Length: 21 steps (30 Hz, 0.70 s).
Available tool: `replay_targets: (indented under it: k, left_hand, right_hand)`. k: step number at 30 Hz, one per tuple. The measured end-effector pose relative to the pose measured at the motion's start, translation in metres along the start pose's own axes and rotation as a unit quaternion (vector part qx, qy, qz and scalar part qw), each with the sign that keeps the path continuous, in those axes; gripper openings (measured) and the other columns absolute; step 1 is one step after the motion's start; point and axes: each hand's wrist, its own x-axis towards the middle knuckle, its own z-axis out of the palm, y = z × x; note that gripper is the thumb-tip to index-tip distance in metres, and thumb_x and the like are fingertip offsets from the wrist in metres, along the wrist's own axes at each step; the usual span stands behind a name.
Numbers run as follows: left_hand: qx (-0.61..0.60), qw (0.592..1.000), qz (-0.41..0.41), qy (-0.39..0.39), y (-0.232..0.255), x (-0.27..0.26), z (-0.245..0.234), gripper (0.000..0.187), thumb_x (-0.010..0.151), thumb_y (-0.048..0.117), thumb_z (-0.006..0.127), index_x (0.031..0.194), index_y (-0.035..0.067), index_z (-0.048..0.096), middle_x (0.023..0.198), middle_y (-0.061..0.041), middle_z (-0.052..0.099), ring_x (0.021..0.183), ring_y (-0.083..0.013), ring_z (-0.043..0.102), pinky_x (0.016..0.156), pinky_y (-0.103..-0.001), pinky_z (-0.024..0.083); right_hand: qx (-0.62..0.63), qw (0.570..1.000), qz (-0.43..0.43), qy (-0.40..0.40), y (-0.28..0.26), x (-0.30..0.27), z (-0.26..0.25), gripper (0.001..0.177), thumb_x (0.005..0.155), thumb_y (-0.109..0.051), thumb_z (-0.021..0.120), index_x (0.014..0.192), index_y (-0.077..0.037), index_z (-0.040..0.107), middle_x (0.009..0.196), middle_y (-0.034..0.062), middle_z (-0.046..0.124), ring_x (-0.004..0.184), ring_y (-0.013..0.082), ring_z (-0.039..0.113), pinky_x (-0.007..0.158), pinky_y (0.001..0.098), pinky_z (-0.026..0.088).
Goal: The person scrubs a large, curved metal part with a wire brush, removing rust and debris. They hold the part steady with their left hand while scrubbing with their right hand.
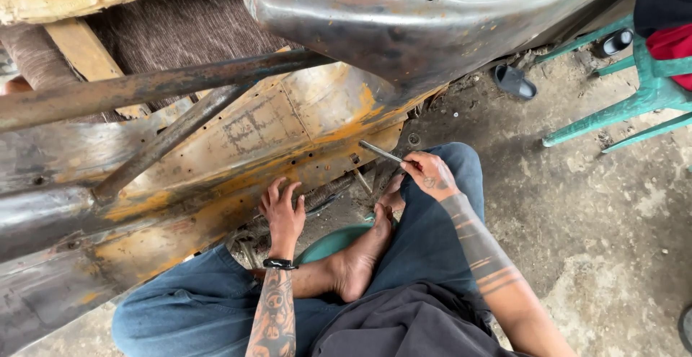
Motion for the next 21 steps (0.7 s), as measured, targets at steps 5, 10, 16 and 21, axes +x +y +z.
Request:
replay_targets:
  k: [5,10,16,21]
  left_hand:
    - [0.016,1.000,-0.018,0.006,-0.012,0.000,0.016,0.033,0.086,0.029,0.078,0.118,0.029,0.070,0.139,0.002,0.045,0.120,-0.0342,0.049,0.095,-0.058,0.043]
    - [0.006,1.000,-0.007,0.013,-0.010,0.000,0.014,0.031,0.088,0.026,0.076,0.119,0.027,0.069,0.139,0.000,0.042,0.119,-0.0357,0.047,0.094,-0.059,0.043]
    - [0.011,1.000,-0.005,0.019,-0.014,-0.001,0.017,0.033,0.086,0.027,0.078,0.117,0.028,0.070,0.138,0.000,0.043,0.119,-0.0354,0.047,0.092,-0.059,0.043]
    - [0.014,1.000,-0.008,0.020,-0.010,0.001,0.016,0.034,0.084,0.028,0.079,0.116,0.029,0.070,0.137,0.001,0.045,0.118,-0.0352,0.048,0.092,-0.059,0.043]
  right_hand:
    - [-0.085,0.995,-0.019,-0.045,0.010,0.020,-0.012,0.021,0.096,-0.028,0.065,0.110,-0.014,0.072,0.103,0.0149,0.075,0.097,0.0406,0.072,0.085,0.0543,0.059]
    - [-0.227,0.971,-0.068,-0.015,0.024,0.038,0.024,0.017,0.098,-0.032,0.056,0.107,-0.022,0.066,0.097,0.0045,0.072,0.089,0.0290,0.076,0.077,0.0421,0.062]
    - [-0.163,0.975,-0.143,0.047,-0.001,0.027,-0.035,0.022,0.107,-0.021,0.050,0.115,-0.010,0.066,0.096,0.0186,0.067,0.090,0.0379,0.070,0.085,0.0482,0.057]
    - [-0.327,0.910,-0.233,0.105,0.061,0.063,-0.007,0.018,0.104,-0.025,0.048,0.106,-0.029,0.065,0.099,-0.0034,0.059,0.092,0.0155,0.058,0.110,0.0478,0.026]
